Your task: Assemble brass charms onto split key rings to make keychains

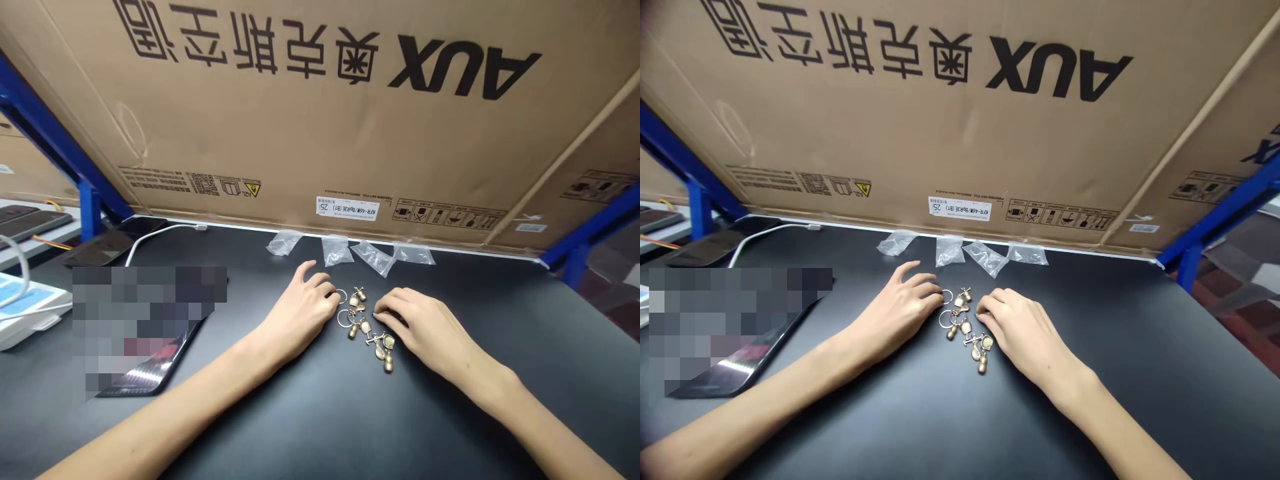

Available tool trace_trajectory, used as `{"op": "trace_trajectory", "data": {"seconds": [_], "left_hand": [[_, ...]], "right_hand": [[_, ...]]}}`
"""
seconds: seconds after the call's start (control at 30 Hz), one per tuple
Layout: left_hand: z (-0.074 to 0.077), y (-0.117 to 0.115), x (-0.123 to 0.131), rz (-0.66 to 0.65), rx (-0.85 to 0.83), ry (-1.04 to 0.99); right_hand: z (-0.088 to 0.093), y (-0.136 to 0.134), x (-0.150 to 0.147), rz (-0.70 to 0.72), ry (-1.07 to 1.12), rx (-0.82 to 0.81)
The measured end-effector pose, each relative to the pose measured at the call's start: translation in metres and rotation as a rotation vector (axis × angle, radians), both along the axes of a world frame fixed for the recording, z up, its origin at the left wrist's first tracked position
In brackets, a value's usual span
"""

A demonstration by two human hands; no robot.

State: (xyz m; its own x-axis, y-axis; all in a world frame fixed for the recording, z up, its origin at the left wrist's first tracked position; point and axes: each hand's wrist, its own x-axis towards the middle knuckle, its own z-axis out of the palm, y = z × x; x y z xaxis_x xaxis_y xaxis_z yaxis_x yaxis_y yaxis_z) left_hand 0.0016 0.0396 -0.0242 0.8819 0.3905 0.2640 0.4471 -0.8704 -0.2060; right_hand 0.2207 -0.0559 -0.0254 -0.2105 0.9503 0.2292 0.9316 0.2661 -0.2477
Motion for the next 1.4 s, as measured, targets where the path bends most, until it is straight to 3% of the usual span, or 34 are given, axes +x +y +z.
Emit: {"op": "trace_trajectory", "data": {"seconds": [0.2, 0.4, 0.47, 0.6, 0.73, 0.83, 0.93, 1.03, 1.23, 1.4], "left_hand": [[0.007, -0.006, 0.005, -0.050, 0.127, 0.108], [0.004, -0.001, 0.003, -0.058, 0.072, -0.040], [0.004, -0.002, 0.002, -0.016, -0.033, -0.155], [0.005, -0.016, 0.004, 0.074, -0.410, -0.470], [0.007, -0.031, 0.007, 0.062, -0.692, -0.612], [0.008, -0.039, 0.009, 0.024, -0.785, -0.662], [0.007, -0.043, 0.009, -0.036, -0.830, -0.674], [0.006, -0.046, 0.008, -0.043, -0.878, -0.660], [0.007, -0.047, 0.008, 0.004, -1.045, -0.686], [0.008, -0.046, 0.007, -0.009, -1.191, -0.695]], "right_hand": [[-0.001, -0.001, -0.002, 0.009, -0.045, 0.015], [-0.002, -0.001, -0.001, -0.026, -0.063, 0.016], [-0.001, -0.002, -0.001, -0.016, -0.065, 0.014], [0.002, -0.005, -0.004, 0.019, 0.006, 0.026], [0.009, -0.011, -0.012, -0.010, 0.338, 0.030], [0.011, -0.015, -0.018, -0.018, 0.614, 0.009], [0.011, -0.017, -0.020, 0.019, 0.709, -0.005], [0.009, -0.017, -0.020, 0.041, 0.705, 0.007], [0.004, -0.019, -0.018, 0.115, 0.530, 0.238], [0.001, -0.018, -0.015, 0.160, 0.479, 0.267]]}}
